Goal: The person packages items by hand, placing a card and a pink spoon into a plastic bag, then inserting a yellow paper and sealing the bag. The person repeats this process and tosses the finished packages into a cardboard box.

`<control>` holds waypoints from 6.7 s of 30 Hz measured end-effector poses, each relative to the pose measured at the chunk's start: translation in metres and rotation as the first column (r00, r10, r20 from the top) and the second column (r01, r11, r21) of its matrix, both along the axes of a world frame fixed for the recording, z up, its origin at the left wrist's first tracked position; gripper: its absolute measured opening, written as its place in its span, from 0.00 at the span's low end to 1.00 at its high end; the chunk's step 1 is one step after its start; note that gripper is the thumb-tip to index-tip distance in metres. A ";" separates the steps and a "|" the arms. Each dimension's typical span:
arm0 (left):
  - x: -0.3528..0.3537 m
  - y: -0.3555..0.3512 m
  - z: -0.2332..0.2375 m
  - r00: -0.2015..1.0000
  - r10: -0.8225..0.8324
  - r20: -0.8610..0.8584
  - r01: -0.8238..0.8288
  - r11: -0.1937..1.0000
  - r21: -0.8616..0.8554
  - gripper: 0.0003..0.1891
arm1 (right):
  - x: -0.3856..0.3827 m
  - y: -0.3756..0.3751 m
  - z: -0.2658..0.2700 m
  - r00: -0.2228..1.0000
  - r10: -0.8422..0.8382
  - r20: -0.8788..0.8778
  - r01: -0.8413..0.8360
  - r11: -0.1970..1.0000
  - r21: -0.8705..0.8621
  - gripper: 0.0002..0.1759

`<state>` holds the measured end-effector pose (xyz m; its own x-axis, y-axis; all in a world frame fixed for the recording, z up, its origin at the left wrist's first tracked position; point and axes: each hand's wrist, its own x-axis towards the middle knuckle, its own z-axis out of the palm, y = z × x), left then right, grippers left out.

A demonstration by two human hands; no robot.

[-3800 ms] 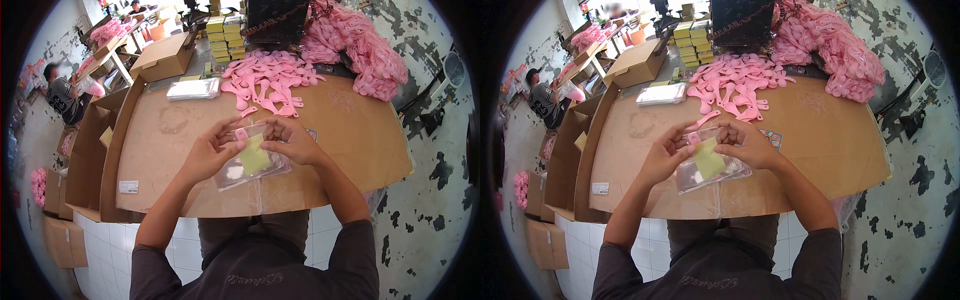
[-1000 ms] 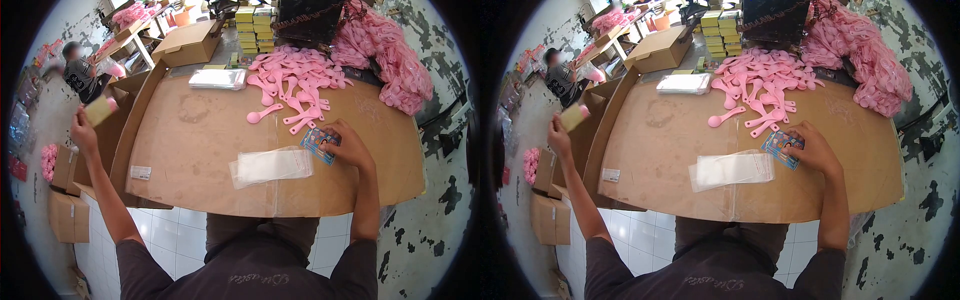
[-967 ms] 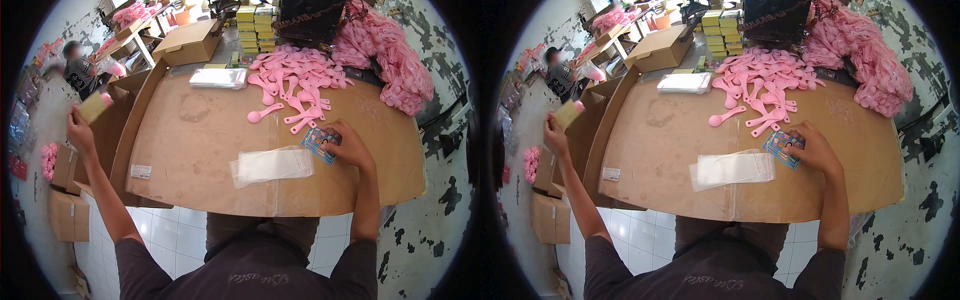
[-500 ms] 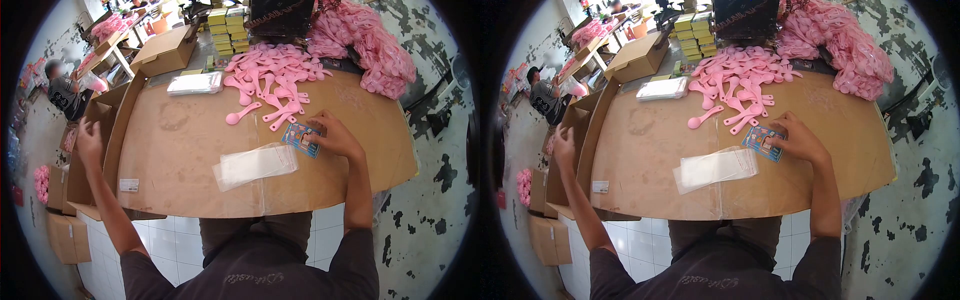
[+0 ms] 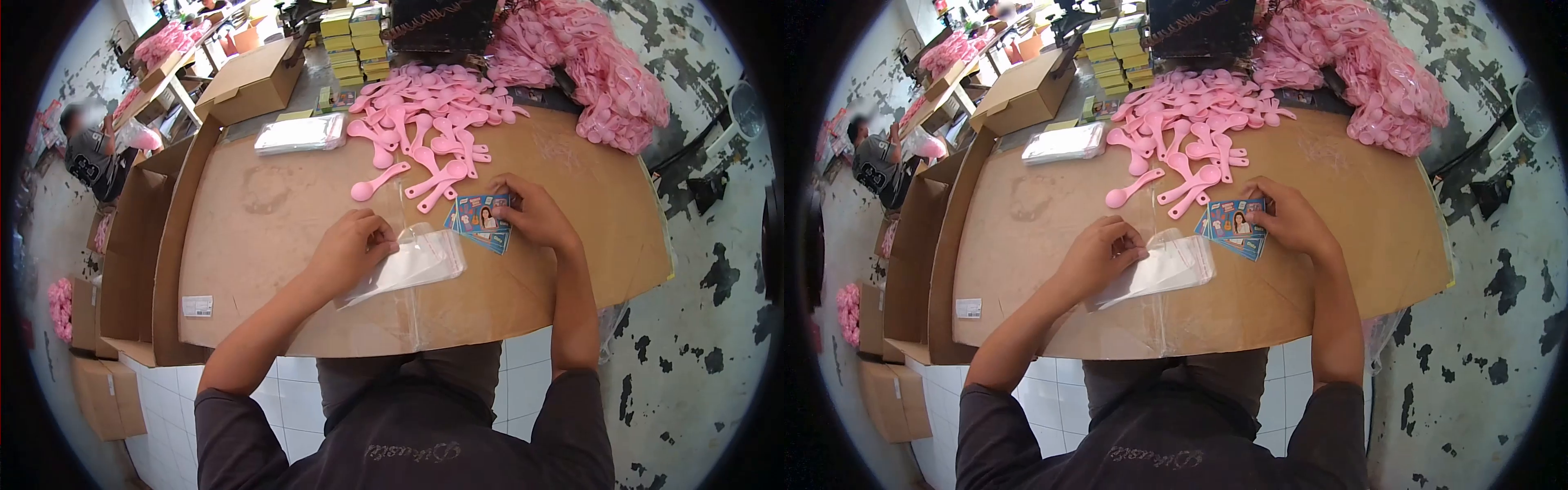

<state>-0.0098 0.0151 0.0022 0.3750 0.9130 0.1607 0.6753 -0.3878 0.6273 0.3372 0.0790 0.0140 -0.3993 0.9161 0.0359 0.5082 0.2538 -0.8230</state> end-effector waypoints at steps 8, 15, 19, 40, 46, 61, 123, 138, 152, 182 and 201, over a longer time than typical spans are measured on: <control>-0.004 -0.008 -0.001 0.923 0.168 0.347 -0.122 0.981 -0.148 0.12 | -0.002 0.004 0.000 0.994 -0.045 0.096 -0.003 0.896 0.444 0.11; -0.010 -0.005 -0.003 0.878 0.200 0.435 -0.063 0.949 -0.309 0.09 | -0.019 -0.010 0.017 0.973 0.019 -0.232 -0.001 0.997 0.078 0.08; -0.007 -0.007 -0.003 0.899 0.119 0.421 -0.030 0.977 -0.212 0.07 | -0.049 -0.022 0.008 0.927 0.328 -0.180 -0.274 0.922 0.272 0.09; -0.013 -0.011 0.009 0.590 0.222 0.776 0.186 0.898 -0.398 0.13 | -0.102 -0.026 0.050 0.975 -0.004 -0.223 0.073 0.951 0.301 0.14; -0.007 -0.012 -0.001 0.662 0.237 0.711 0.027 0.940 -0.339 0.12 | -0.095 -0.016 0.037 0.961 0.025 -0.274 0.082 0.926 0.370 0.12; -0.017 -0.002 0.007 0.509 0.205 0.836 0.059 0.961 -0.271 0.14 | -0.099 -0.019 0.003 0.974 0.214 -0.077 -0.167 0.901 0.399 0.12; -0.006 -0.013 0.004 0.579 0.240 0.780 0.259 0.852 -0.454 0.17 | -0.086 0.024 0.031 0.874 0.272 0.404 -0.451 0.762 0.464 0.14; -0.001 -0.017 0.001 0.584 0.198 0.787 0.327 0.830 -0.451 0.16 | -0.122 -0.015 0.022 0.686 0.053 -0.725 0.018 0.996 0.090 0.25; -0.003 -0.016 0.003 0.667 0.187 0.721 0.278 0.835 -0.474 0.18 | -0.123 -0.019 0.009 0.691 0.071 -0.719 0.006 0.995 0.104 0.26; -0.013 -0.018 0.022 0.536 -0.032 0.843 0.396 0.892 -0.218 0.24 | -0.126 -0.046 0.144 0.914 0.376 0.155 -0.354 0.548 0.758 0.04; 0.003 -0.029 0.061 0.655 -0.056 0.753 0.234 0.963 -0.132 0.21 | -0.129 -0.061 0.120 0.979 -0.008 0.202 -0.187 0.345 0.920 0.12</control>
